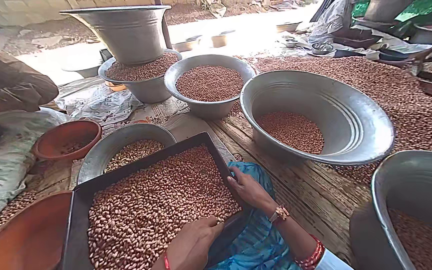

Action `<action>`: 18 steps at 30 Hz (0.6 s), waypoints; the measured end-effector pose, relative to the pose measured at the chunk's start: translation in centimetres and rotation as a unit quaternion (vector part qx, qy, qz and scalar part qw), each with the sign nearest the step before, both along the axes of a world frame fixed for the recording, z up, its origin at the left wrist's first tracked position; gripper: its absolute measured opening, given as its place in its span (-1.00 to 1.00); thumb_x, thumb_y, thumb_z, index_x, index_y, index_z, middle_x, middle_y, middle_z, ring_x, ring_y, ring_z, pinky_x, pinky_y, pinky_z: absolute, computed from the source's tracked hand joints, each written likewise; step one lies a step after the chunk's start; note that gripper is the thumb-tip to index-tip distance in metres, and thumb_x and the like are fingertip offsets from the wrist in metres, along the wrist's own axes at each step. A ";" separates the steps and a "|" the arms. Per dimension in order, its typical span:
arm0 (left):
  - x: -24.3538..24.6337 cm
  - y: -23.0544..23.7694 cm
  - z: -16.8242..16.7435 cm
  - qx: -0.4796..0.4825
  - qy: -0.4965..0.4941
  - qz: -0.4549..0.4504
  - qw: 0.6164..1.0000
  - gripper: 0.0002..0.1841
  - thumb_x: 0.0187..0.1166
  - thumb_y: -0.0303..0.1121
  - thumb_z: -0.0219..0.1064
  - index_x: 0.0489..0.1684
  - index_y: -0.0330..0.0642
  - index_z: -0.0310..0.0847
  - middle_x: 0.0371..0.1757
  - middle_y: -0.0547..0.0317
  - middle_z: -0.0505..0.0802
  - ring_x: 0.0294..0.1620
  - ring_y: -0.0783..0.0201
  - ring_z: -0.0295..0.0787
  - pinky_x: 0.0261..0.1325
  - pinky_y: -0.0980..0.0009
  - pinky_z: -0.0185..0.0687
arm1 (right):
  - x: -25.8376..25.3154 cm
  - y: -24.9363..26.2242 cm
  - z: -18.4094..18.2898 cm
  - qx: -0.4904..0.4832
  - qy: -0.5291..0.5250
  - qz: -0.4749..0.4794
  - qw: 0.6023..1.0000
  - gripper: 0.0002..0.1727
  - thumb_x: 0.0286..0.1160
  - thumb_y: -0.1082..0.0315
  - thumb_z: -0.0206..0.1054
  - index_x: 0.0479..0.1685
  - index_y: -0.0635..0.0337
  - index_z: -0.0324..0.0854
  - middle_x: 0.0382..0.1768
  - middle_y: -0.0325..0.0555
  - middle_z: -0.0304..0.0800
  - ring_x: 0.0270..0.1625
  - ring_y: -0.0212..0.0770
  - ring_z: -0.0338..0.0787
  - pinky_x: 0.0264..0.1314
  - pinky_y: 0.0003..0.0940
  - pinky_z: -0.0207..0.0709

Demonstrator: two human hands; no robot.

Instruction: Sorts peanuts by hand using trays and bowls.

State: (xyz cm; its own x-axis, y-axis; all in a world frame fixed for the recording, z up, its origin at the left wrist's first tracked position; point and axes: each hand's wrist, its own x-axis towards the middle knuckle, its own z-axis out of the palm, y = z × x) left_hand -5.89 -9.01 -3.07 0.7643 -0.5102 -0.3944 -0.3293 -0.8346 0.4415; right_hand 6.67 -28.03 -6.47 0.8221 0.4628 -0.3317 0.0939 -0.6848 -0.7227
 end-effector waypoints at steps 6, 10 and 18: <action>5.6 -3.3 -2.4 0.091 0.113 0.025 0.989 -0.45 0.59 -0.66 0.12 0.59 -0.13 0.56 0.64 -0.21 0.54 0.54 -0.24 0.57 0.48 -0.18 0.51 | -0.3 0.8 0.0 -0.014 -0.026 -0.002 1.000 -0.50 0.92 0.16 -0.06 0.72 0.10 0.33 0.12 0.19 0.79 0.20 0.13 0.80 0.34 0.11 0.56; 8.4 0.7 -2.8 0.078 0.058 0.196 0.976 -0.47 0.73 -0.52 0.07 0.71 -0.02 0.43 0.68 -0.25 0.46 0.50 -0.24 0.61 0.50 -0.15 0.53 | 0.0 0.1 -0.4 0.007 -0.022 0.008 1.000 -0.51 0.91 0.20 -0.02 0.72 0.09 0.35 0.11 0.19 0.81 0.16 0.11 0.81 0.32 0.09 0.58; 6.1 5.0 -3.9 0.009 -0.283 0.275 0.919 -0.63 0.38 -0.45 0.53 0.19 -0.13 0.80 0.24 -0.33 0.76 0.20 -0.34 0.77 0.06 -0.20 0.74 | -0.1 -0.6 -0.2 -0.023 -0.070 0.023 0.997 -0.55 0.82 0.19 0.14 0.59 0.12 0.50 0.13 0.13 0.82 0.15 0.09 0.83 0.28 0.08 0.61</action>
